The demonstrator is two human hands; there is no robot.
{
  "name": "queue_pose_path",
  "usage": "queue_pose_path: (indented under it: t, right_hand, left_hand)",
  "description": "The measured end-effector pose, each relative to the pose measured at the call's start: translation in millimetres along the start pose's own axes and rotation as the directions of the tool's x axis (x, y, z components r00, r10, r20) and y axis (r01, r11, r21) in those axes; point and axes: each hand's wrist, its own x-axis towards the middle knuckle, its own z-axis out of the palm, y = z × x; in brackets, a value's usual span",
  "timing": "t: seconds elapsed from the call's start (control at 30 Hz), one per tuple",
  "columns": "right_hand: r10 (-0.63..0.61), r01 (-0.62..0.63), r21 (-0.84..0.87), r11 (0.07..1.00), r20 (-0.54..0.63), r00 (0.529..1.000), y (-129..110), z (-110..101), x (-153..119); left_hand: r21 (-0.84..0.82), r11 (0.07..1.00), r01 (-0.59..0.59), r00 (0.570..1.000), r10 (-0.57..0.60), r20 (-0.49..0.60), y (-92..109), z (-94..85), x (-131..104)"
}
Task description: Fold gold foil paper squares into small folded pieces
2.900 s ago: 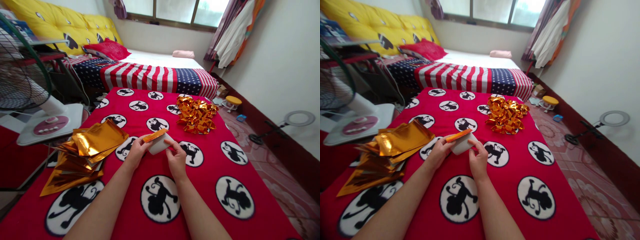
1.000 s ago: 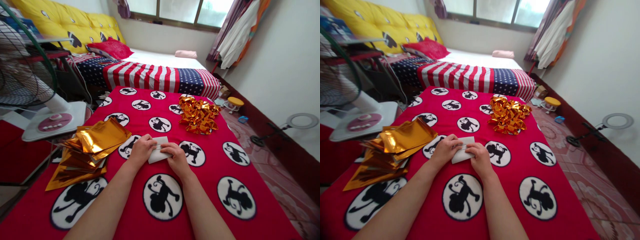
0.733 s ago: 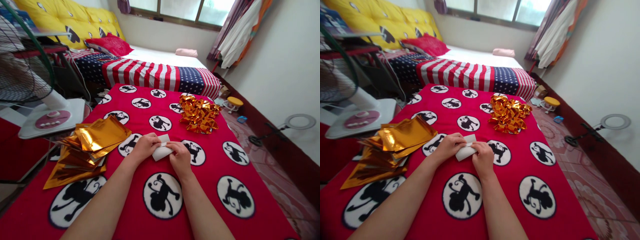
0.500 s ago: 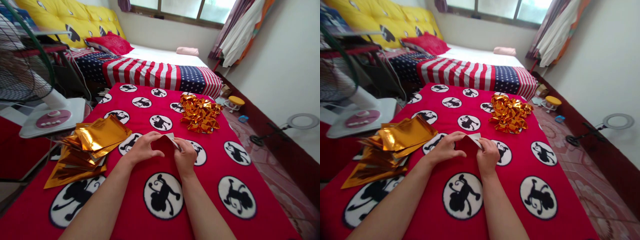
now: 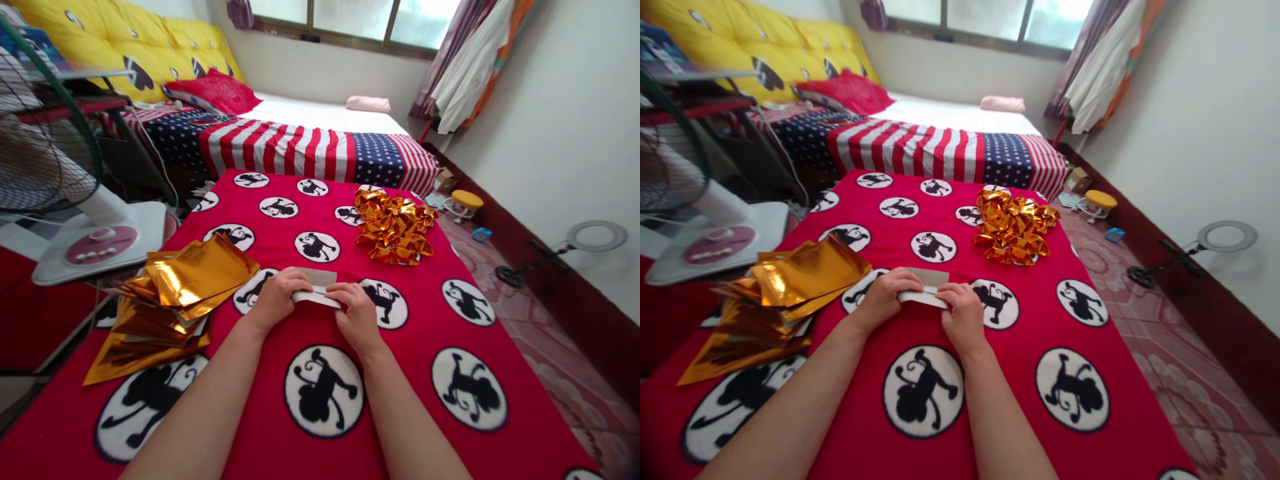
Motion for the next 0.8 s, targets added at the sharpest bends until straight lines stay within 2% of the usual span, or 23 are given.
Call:
queue_pose_path:
  t: [0.13, 0.23, 0.37, 0.5, 0.63, 0.8]
  right_hand:
    - [0.024, -0.025, 0.028, 0.999, 0.024, 0.999, 3.8, -2.3, 1.1]
    - [0.066, -0.066, 0.074, 0.995, 0.007, 0.998, 3.7, -1.9, 2.4]
    - [0.147, -0.142, 0.093, 0.985, -0.043, 0.988, 2.0, 2.6, 5.0]
    - [0.239, -0.233, 0.07, 0.97, -0.101, 0.966, 2.2, 8.6, 7.8]
    - [0.328, -0.335, -0.025, 0.942, -0.139, 0.934, 1.2, 12.3, 9.8]
    - [0.331, -0.342, -0.056, 0.938, -0.155, 0.931, -0.5, 14.1, 8.7]
  left_hand:
    - [-0.057, 0.998, 0.019, 0.989, -0.01, 0.151, 5.2, -12.6, -1.8]
    - [-0.152, 0.982, 0.115, 0.978, -0.085, 0.188, 6.9, -22.3, -2.0]
    - [-0.191, 0.957, 0.216, 0.97, -0.187, 0.157, 4.1, -27.2, -0.9]
    - [-0.066, 0.965, 0.254, 0.962, -0.245, 0.123, 1.8, -22.0, 0.0]
    - [0.068, 0.945, 0.321, 0.945, -0.324, 0.041, 0.2, -13.0, -1.7]
    - [0.093, 0.938, 0.333, 0.942, -0.335, 0.005, -1.4, -8.4, -3.3]
